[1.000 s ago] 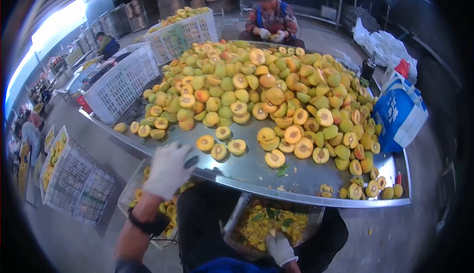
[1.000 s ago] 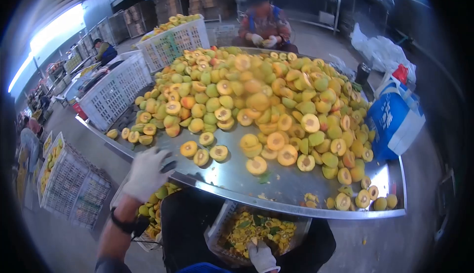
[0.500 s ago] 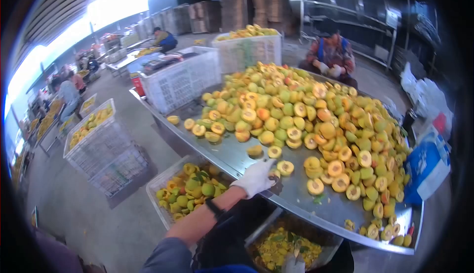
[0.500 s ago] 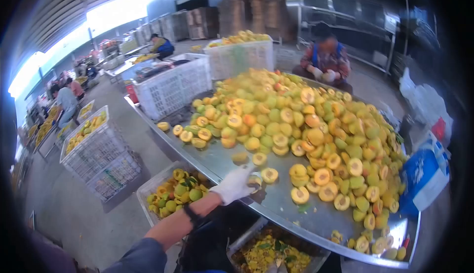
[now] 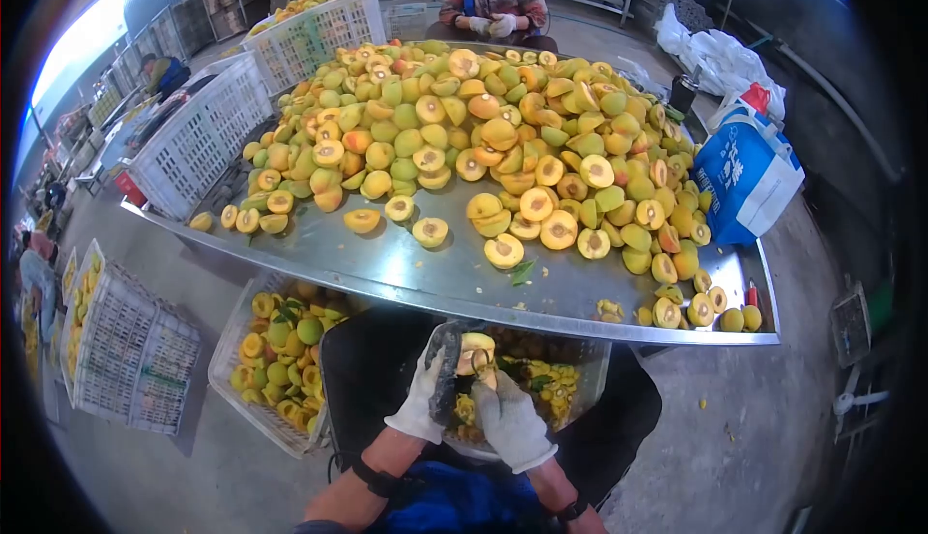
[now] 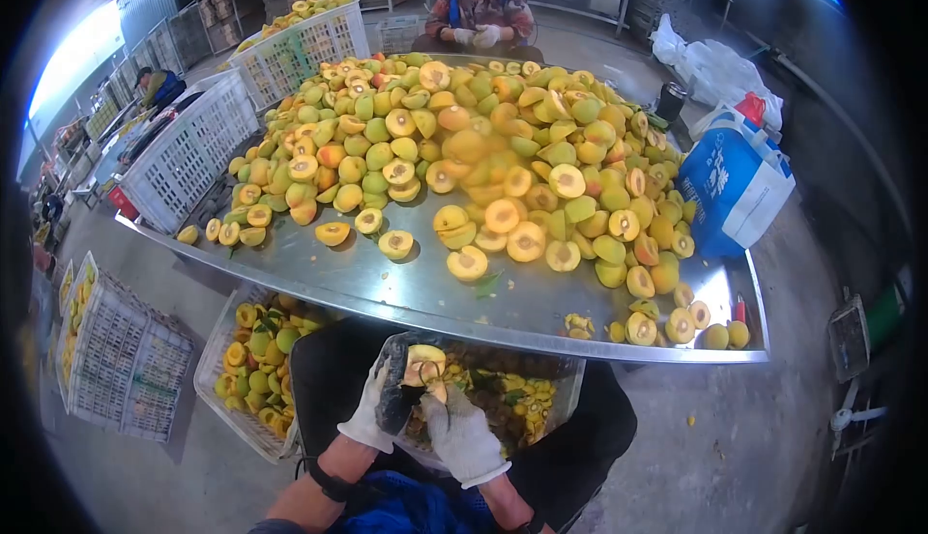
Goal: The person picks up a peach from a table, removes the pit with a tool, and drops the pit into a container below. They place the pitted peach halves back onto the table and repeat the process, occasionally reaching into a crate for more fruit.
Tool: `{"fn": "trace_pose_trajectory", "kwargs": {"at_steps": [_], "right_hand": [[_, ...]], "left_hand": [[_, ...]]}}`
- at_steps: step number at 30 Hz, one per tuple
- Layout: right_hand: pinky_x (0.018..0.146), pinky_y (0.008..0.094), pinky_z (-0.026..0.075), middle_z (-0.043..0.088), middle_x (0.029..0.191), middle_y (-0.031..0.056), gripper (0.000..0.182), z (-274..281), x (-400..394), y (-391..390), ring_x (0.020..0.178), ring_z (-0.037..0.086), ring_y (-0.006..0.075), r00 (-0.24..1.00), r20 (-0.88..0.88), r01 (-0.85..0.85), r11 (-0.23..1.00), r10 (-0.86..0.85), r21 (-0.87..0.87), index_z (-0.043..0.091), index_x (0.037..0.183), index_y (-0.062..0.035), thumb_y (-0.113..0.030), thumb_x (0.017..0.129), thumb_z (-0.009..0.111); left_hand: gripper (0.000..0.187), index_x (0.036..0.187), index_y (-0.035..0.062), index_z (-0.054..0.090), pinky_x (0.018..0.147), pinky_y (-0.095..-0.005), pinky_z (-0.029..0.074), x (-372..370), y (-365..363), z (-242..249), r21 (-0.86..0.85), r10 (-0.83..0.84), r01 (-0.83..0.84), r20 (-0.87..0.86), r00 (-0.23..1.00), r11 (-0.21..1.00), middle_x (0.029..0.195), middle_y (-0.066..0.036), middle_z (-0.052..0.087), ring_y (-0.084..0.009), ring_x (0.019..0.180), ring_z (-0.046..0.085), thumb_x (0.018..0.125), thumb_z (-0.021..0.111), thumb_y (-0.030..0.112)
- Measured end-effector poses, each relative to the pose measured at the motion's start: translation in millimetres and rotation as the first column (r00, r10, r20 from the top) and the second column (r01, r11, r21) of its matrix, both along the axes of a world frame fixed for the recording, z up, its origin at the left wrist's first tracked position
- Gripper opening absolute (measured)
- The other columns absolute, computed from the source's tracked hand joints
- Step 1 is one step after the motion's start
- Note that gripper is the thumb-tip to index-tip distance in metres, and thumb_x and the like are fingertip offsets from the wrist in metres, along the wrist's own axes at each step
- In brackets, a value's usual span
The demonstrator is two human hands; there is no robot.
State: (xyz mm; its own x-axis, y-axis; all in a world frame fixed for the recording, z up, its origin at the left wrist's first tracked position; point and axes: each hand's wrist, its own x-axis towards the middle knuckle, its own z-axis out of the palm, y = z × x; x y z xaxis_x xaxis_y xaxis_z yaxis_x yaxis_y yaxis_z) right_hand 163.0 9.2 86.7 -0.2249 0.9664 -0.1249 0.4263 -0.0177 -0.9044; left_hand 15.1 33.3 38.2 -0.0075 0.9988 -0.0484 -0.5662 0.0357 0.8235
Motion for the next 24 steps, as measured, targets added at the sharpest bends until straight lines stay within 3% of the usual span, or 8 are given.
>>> {"fn": "trace_pose_trajectory", "kwargs": {"at_steps": [2,3,7,11,16,22,23,24], "right_hand": [[0.075,0.0459,0.05,0.065,0.094,0.027,0.032,-14.4,0.5,-0.6,0.089,0.062,0.0467,1.0,0.004,-0.013,1.0,0.013,-0.015,0.061,0.111,0.0005,-0.026,0.095,0.054],[0.073,0.0474,0.05,0.065,0.092,0.0275,0.03,-20.5,-0.1,-1.6,0.089,0.062,0.0471,1.0,0.01,-0.009,1.0,0.009,0.009,0.061,0.108,0.0004,-0.026,0.095,0.054],[0.07,0.0507,0.049,0.064,0.089,0.0281,0.029,-32.1,-2.8,-3.2,0.088,0.061,0.0485,0.999,0.011,-0.043,0.995,0.042,0.084,0.06,0.104,-0.0005,-0.028,0.096,0.053],[0.074,0.05,0.049,0.064,0.091,0.0276,0.029,-19.4,-2.2,-1.7,0.089,0.061,0.0488,0.999,-0.024,-0.026,0.999,0.025,-0.046,0.06,0.105,-0.0008,-0.027,0.098,0.05],[0.078,0.0488,0.049,0.065,0.094,0.0278,0.032,-34.9,-5.5,-6.4,0.092,0.06,0.0486,1.0,-0.011,0.002,1.0,-0.002,-0.016,0.061,0.107,-0.0005,-0.029,0.099,0.048],[0.082,0.0476,0.05,0.066,0.101,0.0263,0.035,-34.6,-5.5,-1.5,0.096,0.061,0.0463,0.998,-0.038,-0.055,0.995,0.052,-0.088,0.062,0.114,-0.0024,-0.029,0.1,0.044],[0.081,0.0475,0.05,0.066,0.1,0.0264,0.035,-30.1,-5.5,-2.3,0.096,0.061,0.0463,0.997,-0.034,-0.07,0.992,0.067,-0.105,0.062,0.114,-0.0022,-0.028,0.1,0.043],[0.08,0.0474,0.05,0.066,0.099,0.0265,0.035,-27.4,-6.3,-2.4,0.095,0.061,0.0464,0.998,-0.026,-0.056,0.992,0.053,-0.116,0.062,0.113,-0.0018,-0.028,0.1,0.043]], "left_hand": [[0.039,0.121,-0.0018,0.054,0.089,-0.0308,0.053,-0.4,-1.6,-2.8,-0.053,-0.036,0.035,-0.012,0.999,0.998,0.112,-0.014,0.066,-0.0187,0.099,0.065,0.099,0.055,0.03],[0.031,0.116,-0.0001,0.054,0.087,-0.03,0.053,3.9,-2.5,4.3,-0.065,0.035,-0.029,0.083,0.996,0.997,0.11,-0.013,0.066,-0.0175,0.097,0.065,0.099,0.056,0.025],[0.022,0.116,0.0025,0.054,0.086,-0.0267,0.05,15.3,-3.6,3.4,0.004,0.135,-0.135,-0.022,0.991,0.991,0.107,-0.008,0.065,-0.0132,0.098,0.062,0.096,0.057,0.011],[0.026,0.118,0.0008,0.055,0.085,-0.0251,0.048,17.7,-2.8,-2.2,0.073,0.166,-0.153,-0.221,0.961,0.986,0.107,-0.007,0.065,-0.0117,0.098,0.06,0.093,0.056,0.006],[0.028,0.118,-0.0013,0.058,0.085,-0.0247,0.048,16.0,-1.6,-3.2,0.118,0.155,-0.118,-0.38,0.912,0.986,0.107,-0.007,0.064,-0.0111,0.096,0.059,0.091,0.055,0.005],[0.023,0.113,-0.001,0.06,0.074,-0.0214,0.048,21.0,0.2,3.8,-0.082,0.174,-0.192,-0.189,0.967,0.978,0.093,-0.002,0.065,-0.0059,0.08,0.057,0.094,0.054,0.009],[0.023,0.108,-0.0005,0.062,0.08,-0.0244,0.049,15.0,-0.9,-10.6,-0.098,0.135,-0.146,-0.106,0.985,0.984,0.094,-0.003,0.067,-0.0086,0.085,0.06,0.095,0.059,0.018],[0.022,0.108,-0.0004,0.062,0.08,-0.0243,0.05,15.0,-1.0,-11.2,-0.079,0.145,-0.158,-0.143,0.979,0.984,0.094,-0.003,0.067,-0.0086,0.085,0.061,0.096,0.059,0.017]]}}
